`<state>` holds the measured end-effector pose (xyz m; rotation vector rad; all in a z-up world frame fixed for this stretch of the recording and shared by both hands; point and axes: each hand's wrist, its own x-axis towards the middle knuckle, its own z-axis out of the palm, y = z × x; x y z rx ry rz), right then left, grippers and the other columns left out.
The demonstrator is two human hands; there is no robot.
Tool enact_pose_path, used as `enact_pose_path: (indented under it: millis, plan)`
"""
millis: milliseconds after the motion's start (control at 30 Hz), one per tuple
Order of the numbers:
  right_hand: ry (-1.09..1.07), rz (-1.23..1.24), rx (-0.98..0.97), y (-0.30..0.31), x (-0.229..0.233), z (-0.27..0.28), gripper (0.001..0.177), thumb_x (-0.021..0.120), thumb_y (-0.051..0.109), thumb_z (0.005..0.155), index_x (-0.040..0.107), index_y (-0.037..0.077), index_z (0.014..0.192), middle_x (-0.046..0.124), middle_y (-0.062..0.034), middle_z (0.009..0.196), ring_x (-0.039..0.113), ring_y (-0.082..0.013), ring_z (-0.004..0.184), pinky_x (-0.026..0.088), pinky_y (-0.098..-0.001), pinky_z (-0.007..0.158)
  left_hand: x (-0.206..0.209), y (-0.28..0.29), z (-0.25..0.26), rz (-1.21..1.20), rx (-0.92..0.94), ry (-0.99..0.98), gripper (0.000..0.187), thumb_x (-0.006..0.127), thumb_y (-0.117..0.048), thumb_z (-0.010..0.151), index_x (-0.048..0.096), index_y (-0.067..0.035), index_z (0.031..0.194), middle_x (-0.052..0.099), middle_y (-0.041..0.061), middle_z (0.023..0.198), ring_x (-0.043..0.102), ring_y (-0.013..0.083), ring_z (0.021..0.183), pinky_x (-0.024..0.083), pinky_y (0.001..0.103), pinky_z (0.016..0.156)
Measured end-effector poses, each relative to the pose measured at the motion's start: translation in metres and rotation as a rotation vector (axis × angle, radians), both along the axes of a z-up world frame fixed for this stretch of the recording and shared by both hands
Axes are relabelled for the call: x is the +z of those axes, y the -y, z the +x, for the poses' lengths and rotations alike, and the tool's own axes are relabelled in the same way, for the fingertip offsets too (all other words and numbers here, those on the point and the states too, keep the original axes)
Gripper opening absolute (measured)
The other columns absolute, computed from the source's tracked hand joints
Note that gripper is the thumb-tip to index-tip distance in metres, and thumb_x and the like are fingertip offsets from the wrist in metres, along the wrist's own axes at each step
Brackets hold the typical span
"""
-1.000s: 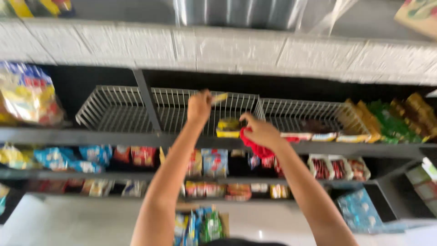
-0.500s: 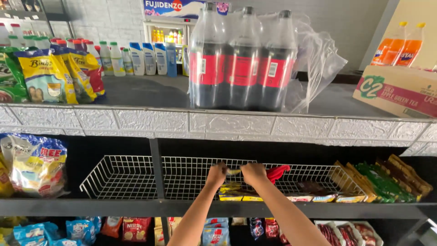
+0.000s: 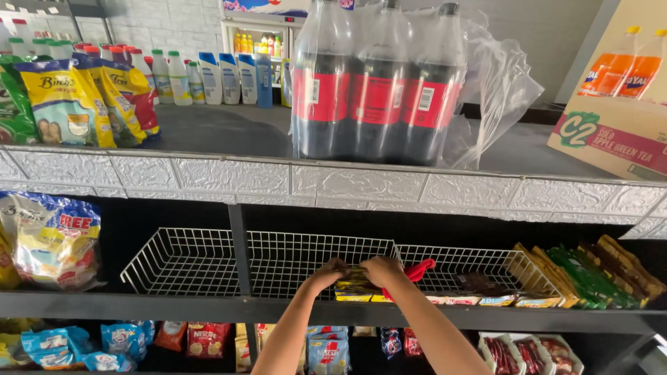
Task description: The recorder is wiping individual snack packets with a red cloth and placing them on shelves in a grocery store.
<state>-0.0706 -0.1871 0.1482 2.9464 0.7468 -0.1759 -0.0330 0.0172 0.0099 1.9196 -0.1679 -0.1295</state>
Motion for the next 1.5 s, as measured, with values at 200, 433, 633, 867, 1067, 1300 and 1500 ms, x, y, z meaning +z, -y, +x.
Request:
enact_pose_path:
  millis: [200, 433, 633, 867, 1067, 1300, 1500]
  plan:
    - [0.193, 0.016, -0.051, 0.002, -0.049, 0.039, 0.031, 0.051, 0.032, 0.093, 0.08, 0.024, 0.098, 0.079, -0.0053, 0.102, 0.075, -0.0283, 0.1, 0.061, -0.0485, 0.084, -0.003, 0.011, -0.001, 0.067, 0.002, -0.033, 0.056, 0.058, -0.048, 0.102, 0.052, -0.015, 0.147, 0.052, 0.03, 0.146, 0.047, 0.0493, 0.137, 0.042, 0.054, 0.109]
    - [-0.117, 0.04, -0.059, -0.003, 0.005, -0.017, 0.048, 0.045, 0.03, 0.103, 0.051, 0.037, 0.15, 0.064, -0.0116, 0.141, 0.059, -0.0327, 0.132, 0.05, -0.0495, 0.108, 0.019, 0.032, -0.02, 0.011, -0.052, -0.124, 0.072, 0.06, -0.051, 0.1, 0.044, -0.008, 0.156, 0.045, 0.029, 0.154, 0.043, 0.0507, 0.14, 0.035, 0.055, 0.115]
    - [-0.154, 0.142, -0.067, 0.005, -0.008, 0.001, 0.042, 0.05, 0.036, 0.102, 0.061, 0.033, 0.143, 0.063, -0.0106, 0.142, 0.058, -0.0332, 0.133, 0.048, -0.0474, 0.11, -0.009, 0.016, 0.008, 0.171, -0.051, -0.107, 0.061, 0.056, -0.046, 0.101, 0.044, -0.018, 0.154, 0.047, 0.028, 0.152, 0.045, 0.0468, 0.14, 0.04, 0.054, 0.112]
    - [-0.136, 0.201, -0.034, 0.008, 0.024, -0.019, 0.05, 0.058, 0.031, 0.098, 0.054, 0.026, 0.148, 0.061, -0.0188, 0.144, 0.056, -0.0381, 0.135, 0.046, -0.0513, 0.112, 0.008, 0.016, -0.01, 0.088, -0.022, -0.043, 0.06, 0.057, -0.043, 0.102, 0.05, -0.011, 0.151, 0.05, 0.028, 0.149, 0.046, 0.0483, 0.139, 0.038, 0.056, 0.113]
    - [0.143, 0.291, -0.113, 0.028, 0.038, -0.03, 0.036, 0.064, 0.036, 0.093, 0.068, 0.026, 0.128, 0.07, -0.011, 0.121, 0.068, -0.0362, 0.116, 0.055, -0.0528, 0.096, 0.042, 0.003, -0.071, 0.082, 0.09, 0.229, 0.048, 0.056, -0.046, 0.103, 0.064, -0.013, 0.137, 0.066, 0.023, 0.13, 0.06, 0.0443, 0.124, 0.052, 0.053, 0.1]
    - [0.396, 1.174, 0.257, 0.032, 0.035, -0.14, 0.016, 0.065, 0.011, 0.098, 0.075, 0.015, 0.109, 0.063, -0.0045, 0.098, 0.065, -0.0277, 0.095, 0.052, -0.0366, 0.091, 0.045, 0.009, -0.211, -0.026, 0.606, 0.628, 0.015, 0.064, -0.01, 0.095, 0.067, -0.013, 0.109, 0.063, 0.006, 0.095, 0.07, 0.0262, 0.092, 0.062, 0.03, 0.07]
    - [-0.189, 1.368, 0.363, -0.015, -0.108, -0.159, 0.017, 0.06, 0.013, 0.1, 0.075, 0.005, 0.101, 0.069, -0.0139, 0.095, 0.067, -0.0325, 0.094, 0.05, -0.0425, 0.094, -0.117, -0.006, -0.317, 0.161, 0.772, 0.349, 0.023, 0.061, -0.007, 0.091, 0.056, -0.013, 0.112, 0.056, 0.009, 0.096, 0.065, 0.0356, 0.088, 0.058, 0.045, 0.07]
